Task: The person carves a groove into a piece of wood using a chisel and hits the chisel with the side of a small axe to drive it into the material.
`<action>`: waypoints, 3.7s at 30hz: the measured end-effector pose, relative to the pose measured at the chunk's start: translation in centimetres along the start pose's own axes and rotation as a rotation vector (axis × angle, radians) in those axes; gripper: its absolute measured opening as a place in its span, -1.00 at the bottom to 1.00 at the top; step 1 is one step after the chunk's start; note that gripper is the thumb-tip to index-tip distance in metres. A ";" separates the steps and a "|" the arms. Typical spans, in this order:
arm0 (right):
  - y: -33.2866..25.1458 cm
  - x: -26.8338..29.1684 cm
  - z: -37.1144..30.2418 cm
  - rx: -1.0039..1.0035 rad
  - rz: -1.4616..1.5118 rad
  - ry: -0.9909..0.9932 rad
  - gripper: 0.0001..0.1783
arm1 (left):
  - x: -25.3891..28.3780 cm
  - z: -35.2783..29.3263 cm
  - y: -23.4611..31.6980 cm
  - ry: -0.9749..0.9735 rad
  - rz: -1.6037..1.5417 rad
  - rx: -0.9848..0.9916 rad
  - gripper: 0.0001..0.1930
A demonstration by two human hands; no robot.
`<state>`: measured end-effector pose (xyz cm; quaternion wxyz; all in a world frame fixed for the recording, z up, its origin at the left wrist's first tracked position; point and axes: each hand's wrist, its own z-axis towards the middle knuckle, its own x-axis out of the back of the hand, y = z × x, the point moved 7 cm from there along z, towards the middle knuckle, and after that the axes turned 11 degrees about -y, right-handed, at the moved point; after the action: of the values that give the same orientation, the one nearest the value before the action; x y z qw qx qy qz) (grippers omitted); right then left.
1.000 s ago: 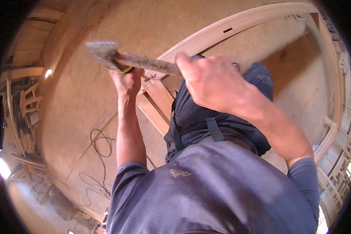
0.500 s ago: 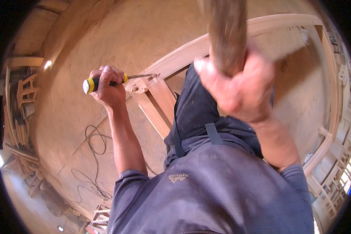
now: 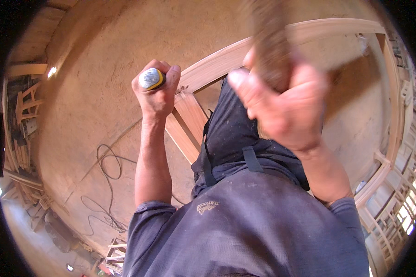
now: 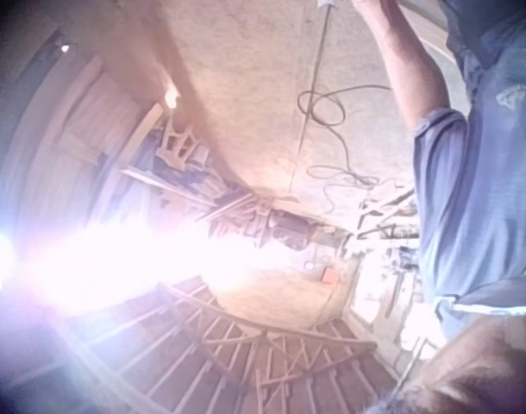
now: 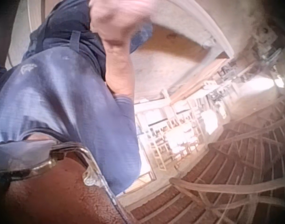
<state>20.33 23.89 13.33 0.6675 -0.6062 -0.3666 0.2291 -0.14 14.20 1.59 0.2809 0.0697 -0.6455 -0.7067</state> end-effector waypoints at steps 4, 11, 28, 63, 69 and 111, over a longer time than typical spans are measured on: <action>-5.7 0.2 1.3 0.354 -0.002 0.023 -0.90 | 0.5 0.0 -0.1 0.052 0.005 0.057 -0.80; 0.1 -3.5 1.4 0.170 -0.837 -0.287 -0.73 | -0.1 -1.5 -1.8 0.020 -0.019 0.012 -0.84; 10.5 -2.7 -8.8 -0.535 0.142 -0.069 -0.81 | 4.3 1.2 2.2 0.021 -0.343 0.020 -0.86; 2.2 0.8 -2.6 -0.045 0.209 0.199 -0.83 | 0.5 -0.6 -1.4 0.139 -0.039 -0.033 -0.78; 2.7 -4.1 -0.2 0.073 -0.733 -0.320 -0.79 | -0.1 -0.9 -2.2 0.123 0.064 -0.042 -0.77; 15.7 -1.8 -6.4 -0.470 -0.213 -0.252 -0.44 | 6.2 -6.3 -2.4 0.703 -0.469 0.097 -0.73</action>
<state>26.27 20.98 -2.33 0.4781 -0.6691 -0.5513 0.1403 -3.10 5.70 -0.08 0.3123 0.4646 -0.5096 -0.6534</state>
